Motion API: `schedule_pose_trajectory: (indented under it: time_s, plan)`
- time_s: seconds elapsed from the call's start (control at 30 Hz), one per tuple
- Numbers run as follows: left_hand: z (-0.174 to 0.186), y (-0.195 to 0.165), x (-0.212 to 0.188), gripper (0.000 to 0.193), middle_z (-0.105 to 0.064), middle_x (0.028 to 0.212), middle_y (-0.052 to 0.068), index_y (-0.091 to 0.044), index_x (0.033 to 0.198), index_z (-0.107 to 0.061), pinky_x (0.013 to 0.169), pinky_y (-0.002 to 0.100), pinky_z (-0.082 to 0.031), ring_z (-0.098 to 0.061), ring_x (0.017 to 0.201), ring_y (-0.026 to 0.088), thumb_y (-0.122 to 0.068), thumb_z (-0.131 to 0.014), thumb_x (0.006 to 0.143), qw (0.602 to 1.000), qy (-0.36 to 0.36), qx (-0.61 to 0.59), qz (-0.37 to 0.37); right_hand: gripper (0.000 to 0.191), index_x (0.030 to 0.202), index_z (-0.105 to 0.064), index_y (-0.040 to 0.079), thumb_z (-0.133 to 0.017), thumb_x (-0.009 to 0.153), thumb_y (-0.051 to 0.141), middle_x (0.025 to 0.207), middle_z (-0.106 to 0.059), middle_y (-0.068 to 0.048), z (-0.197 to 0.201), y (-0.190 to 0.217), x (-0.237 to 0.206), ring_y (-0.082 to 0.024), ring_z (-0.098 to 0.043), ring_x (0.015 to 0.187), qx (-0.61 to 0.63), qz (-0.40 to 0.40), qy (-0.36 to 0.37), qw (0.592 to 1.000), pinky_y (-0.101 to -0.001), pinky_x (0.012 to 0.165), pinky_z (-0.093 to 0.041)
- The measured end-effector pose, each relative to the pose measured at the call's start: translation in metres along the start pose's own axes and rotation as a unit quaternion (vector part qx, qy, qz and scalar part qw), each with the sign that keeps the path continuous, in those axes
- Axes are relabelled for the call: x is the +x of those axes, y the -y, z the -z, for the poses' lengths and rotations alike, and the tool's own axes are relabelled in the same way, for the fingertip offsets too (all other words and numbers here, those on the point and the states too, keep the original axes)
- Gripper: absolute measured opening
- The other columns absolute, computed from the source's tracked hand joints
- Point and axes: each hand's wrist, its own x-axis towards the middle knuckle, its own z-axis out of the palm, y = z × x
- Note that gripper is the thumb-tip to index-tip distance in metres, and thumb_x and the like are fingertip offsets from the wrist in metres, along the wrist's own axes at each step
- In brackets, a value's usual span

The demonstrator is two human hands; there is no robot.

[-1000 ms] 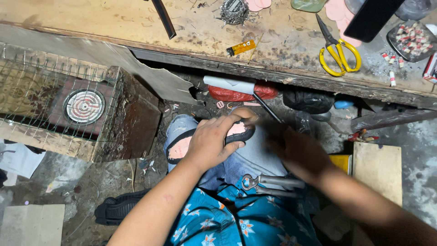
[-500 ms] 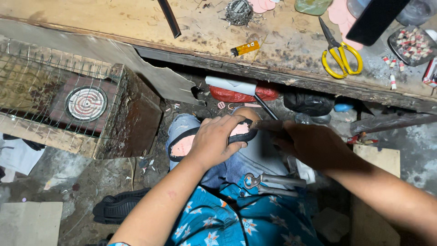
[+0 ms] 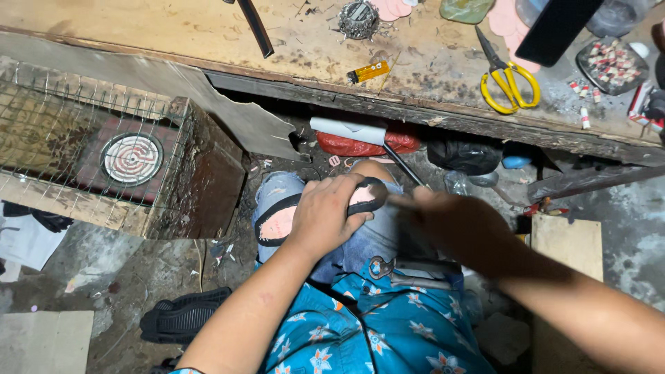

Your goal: The person sits on the floor holding a shoe upper over their lap and repeatedly hammers the edge of the upper to shape and secure it. They use pincers to grip and pull the material, pick up and set down the hammer, and turn the shoe to work different sections of the edge.

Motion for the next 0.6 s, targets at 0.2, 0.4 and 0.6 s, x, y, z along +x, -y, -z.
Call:
schedule_pose_trajectory:
  time_s: [0.2,0.4,0.6]
  plan:
    - [-0.002,0.003,-0.002,0.062,-0.070,0.099,0.015,-0.006,0.116,-0.058,0.087,0.045,-0.045,-0.066,0.100,0.034,-0.037,-0.088,0.071,1.000,-0.011,-0.022,0.016,0.042,0.121,-0.059,0.008,-0.058,0.096,0.042,0.083,-0.070,-0.017,-0.004,-0.014,-0.016,-0.033,-0.072,0.077,0.290,-0.157,-0.164,0.929,-0.0488,0.071,-0.057]
    - [-0.003,0.001,-0.002,0.069,-0.069,0.098,0.016,-0.004,0.119,-0.055,0.089,0.046,-0.045,-0.066,0.098,0.035,-0.037,-0.089,0.069,0.999,0.000,-0.017,0.027,0.038,0.128,-0.060,0.013,-0.056,0.100,0.038,0.086,-0.066,-0.019,-0.016,-0.004,-0.005,-0.033,-0.068,0.075,0.034,0.034,-0.055,0.997,-0.0451,0.062,-0.055]
    - [-0.004,0.000,-0.005,0.074,-0.070,0.101,0.016,-0.004,0.123,-0.053,0.090,0.046,-0.046,-0.066,0.100,0.035,-0.035,-0.090,0.067,0.999,-0.010,-0.023,0.038,0.048,0.139,-0.056,0.017,-0.056,0.093,0.031,0.087,-0.072,-0.017,0.003,0.003,-0.021,-0.030,-0.073,0.070,0.299,-0.063,-0.085,0.948,-0.0424,0.061,-0.058]
